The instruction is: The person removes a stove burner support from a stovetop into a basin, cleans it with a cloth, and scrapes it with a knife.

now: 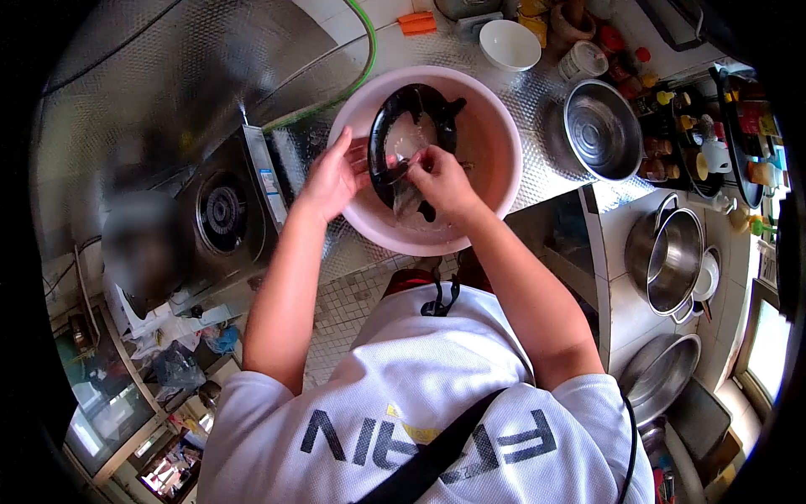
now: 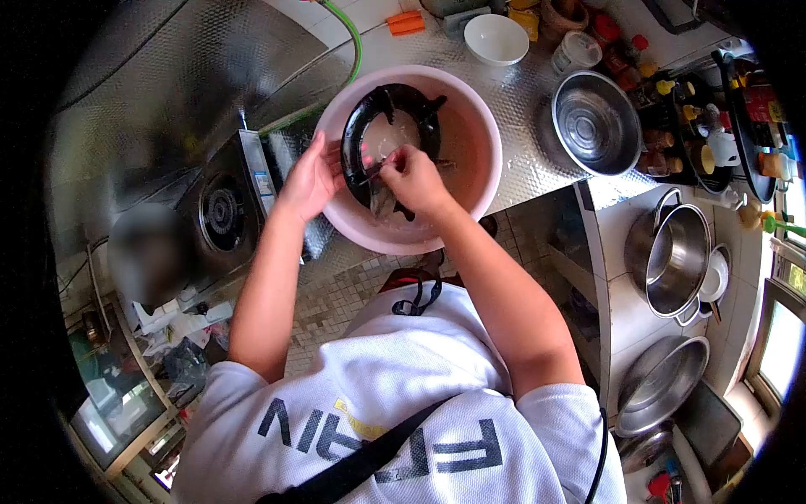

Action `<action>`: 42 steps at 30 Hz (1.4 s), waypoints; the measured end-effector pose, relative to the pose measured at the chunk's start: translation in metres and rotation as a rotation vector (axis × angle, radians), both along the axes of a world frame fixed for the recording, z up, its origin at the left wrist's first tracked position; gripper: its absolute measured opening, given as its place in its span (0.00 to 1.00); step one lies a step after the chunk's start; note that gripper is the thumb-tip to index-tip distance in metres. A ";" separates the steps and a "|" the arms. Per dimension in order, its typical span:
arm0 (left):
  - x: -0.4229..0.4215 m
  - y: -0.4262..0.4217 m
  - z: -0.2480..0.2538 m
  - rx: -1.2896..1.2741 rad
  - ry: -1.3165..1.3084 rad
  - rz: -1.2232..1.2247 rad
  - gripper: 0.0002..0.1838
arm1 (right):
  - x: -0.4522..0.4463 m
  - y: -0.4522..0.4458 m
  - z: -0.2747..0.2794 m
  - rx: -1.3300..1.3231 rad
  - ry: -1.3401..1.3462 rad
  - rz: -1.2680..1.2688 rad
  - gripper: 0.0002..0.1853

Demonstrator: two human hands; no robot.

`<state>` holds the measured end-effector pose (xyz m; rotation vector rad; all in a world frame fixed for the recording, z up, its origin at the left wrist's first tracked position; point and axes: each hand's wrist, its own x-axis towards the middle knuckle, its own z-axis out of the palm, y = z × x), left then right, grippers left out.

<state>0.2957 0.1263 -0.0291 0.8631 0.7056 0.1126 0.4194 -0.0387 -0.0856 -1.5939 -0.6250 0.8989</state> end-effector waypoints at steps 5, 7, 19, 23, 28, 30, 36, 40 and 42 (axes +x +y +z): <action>-0.019 -0.043 0.004 0.169 -0.245 -0.035 0.32 | -0.012 0.010 -0.003 0.268 0.896 -0.193 0.04; -0.025 -0.047 0.000 0.050 -0.226 -0.104 0.44 | -0.014 0.017 0.010 0.240 0.956 -0.233 0.03; -0.016 -0.043 -0.004 0.379 0.079 -0.093 0.32 | 0.025 0.031 -0.014 -0.184 -0.526 -0.247 0.12; -0.014 -0.043 -0.001 0.433 0.074 -0.107 0.30 | 0.034 0.037 -0.040 -0.497 -0.623 0.264 0.14; -0.018 -0.045 -0.005 0.533 0.024 -0.119 0.28 | 0.058 0.012 0.047 -0.019 -0.170 0.016 0.13; -0.016 -0.042 -0.025 0.657 -0.147 -0.120 0.28 | 0.053 0.008 0.077 0.251 0.086 0.011 0.10; -0.001 -0.043 -0.004 0.772 -0.072 -0.234 0.27 | 0.038 0.026 0.110 0.130 -0.371 -0.004 0.07; 0.006 -0.045 0.000 0.702 -0.062 -0.250 0.28 | 0.054 0.039 0.081 0.229 -0.620 -0.155 0.04; 0.006 -0.039 -0.004 0.693 -0.069 -0.239 0.28 | 0.054 0.033 0.086 0.229 -0.462 0.002 0.04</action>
